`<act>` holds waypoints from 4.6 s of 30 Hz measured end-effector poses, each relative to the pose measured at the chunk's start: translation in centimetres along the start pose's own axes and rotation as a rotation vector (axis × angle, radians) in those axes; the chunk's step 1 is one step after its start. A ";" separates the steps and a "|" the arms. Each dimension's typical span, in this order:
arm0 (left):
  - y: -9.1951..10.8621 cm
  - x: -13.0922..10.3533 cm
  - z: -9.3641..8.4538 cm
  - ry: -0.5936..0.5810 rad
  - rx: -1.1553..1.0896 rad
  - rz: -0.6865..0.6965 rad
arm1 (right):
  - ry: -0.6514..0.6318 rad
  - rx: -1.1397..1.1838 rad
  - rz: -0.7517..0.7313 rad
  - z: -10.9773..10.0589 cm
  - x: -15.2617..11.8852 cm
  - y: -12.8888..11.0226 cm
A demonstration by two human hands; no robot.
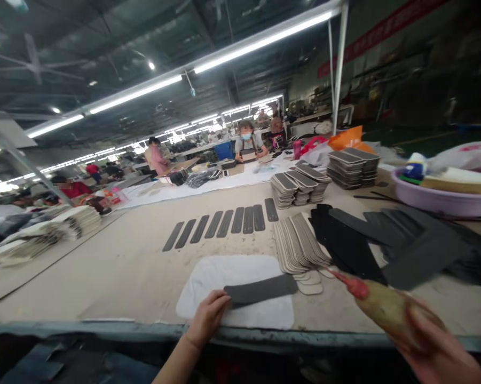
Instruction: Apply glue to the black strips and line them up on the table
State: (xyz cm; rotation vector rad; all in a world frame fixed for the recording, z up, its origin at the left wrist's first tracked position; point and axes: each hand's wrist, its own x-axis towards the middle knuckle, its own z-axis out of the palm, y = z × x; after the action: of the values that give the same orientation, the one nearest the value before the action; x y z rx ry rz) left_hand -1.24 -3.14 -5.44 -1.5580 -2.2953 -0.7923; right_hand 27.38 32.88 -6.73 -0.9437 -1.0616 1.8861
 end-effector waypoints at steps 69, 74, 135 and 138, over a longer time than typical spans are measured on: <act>-0.8 -1.9 -0.3 -0.139 -0.037 -0.035 | -0.353 -0.952 -0.786 10.9 -5.8 6.3; -1.0 -2.1 -0.2 -0.139 -0.034 -0.032 | -0.229 -0.965 -0.804 9.6 -5.4 4.8; -1.1 -2.4 -0.1 -0.195 -0.033 -0.042 | -0.568 -0.899 -0.596 18.6 -9.3 9.0; -1.0 -2.3 -0.3 -0.189 -0.008 -0.057 | -0.604 -0.913 -0.588 17.8 -9.4 8.7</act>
State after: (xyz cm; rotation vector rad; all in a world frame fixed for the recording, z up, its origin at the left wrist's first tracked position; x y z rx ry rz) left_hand -1.30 -5.39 -6.67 -1.6410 -2.4819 -0.6949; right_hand 13.92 15.58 -5.62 -0.3830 -2.3672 1.1589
